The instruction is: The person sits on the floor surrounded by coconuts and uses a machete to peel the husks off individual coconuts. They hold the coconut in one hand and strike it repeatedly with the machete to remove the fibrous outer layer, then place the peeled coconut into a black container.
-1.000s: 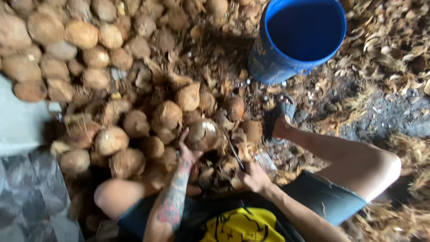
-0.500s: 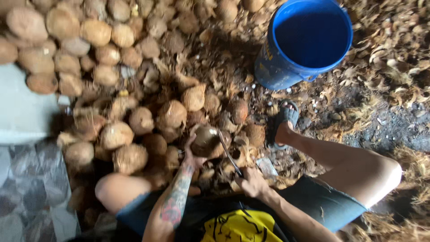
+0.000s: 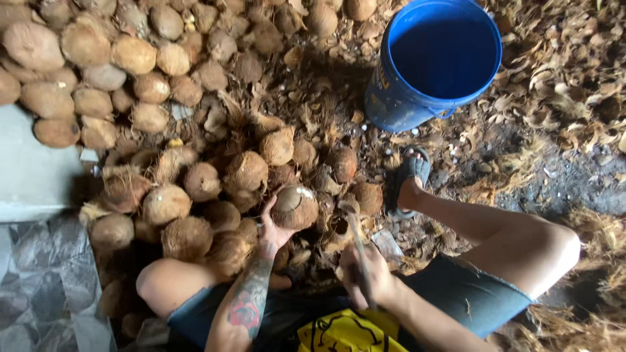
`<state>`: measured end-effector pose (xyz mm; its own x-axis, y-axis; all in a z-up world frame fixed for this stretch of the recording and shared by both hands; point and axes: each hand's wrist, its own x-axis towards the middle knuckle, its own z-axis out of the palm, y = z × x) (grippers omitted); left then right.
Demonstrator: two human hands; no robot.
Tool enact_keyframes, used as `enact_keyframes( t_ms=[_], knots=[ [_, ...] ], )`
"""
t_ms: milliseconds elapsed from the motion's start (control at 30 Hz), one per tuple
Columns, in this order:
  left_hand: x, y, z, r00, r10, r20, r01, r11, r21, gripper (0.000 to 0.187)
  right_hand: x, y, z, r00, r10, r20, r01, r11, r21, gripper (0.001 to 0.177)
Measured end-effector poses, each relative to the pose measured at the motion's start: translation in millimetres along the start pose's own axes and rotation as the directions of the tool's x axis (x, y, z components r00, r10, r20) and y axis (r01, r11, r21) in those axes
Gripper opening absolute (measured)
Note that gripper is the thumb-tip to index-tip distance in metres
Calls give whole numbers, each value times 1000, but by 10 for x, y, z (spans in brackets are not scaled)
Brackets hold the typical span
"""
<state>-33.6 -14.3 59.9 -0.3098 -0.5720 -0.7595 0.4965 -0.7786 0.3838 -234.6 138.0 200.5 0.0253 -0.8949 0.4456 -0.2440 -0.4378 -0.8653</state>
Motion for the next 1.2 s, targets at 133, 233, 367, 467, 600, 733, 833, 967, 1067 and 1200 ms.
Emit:
enact_keyframes(
  t_ms=[133,233,367,467,600,733,833,967,1067,1200],
  knots=[
    [119,-106,-113,994,-52,-95,50,998,-28,97,-582,849,105,783,571,248,-522,819,-239,22],
    [243,-98,-192,989,-104,-106,86,983,-160,91,-742,1112,198,610,756,237,-701,654,-283,28],
    [502,-120,-205,997,18,-77,-47,921,-386,60,-1041,1261,72,902,201,381,-186,980,-75,24],
    [242,-237,-441,992,-49,-116,10,948,-317,85,-1110,1126,99,804,431,409,-425,898,-112,26],
    [169,-219,-682,985,54,-165,-101,952,-290,89,-685,805,101,600,697,393,-681,703,-208,31],
    [165,-169,-832,973,111,-200,-164,949,-271,84,-709,867,152,557,706,436,-688,687,-234,23],
    [104,-243,-815,972,133,-192,-180,950,-255,83,-667,773,162,514,754,408,-736,632,-242,24],
    [12,-177,-639,989,134,-68,-147,961,-233,93,-560,775,80,585,679,444,-673,712,-201,25],
    [-266,0,-444,972,230,-49,-236,946,-223,99,-721,1012,136,741,576,344,-527,817,-234,24],
    [-435,122,-545,950,311,3,-301,922,-244,93,-853,1032,139,882,321,346,-276,945,-175,23]
  ],
)
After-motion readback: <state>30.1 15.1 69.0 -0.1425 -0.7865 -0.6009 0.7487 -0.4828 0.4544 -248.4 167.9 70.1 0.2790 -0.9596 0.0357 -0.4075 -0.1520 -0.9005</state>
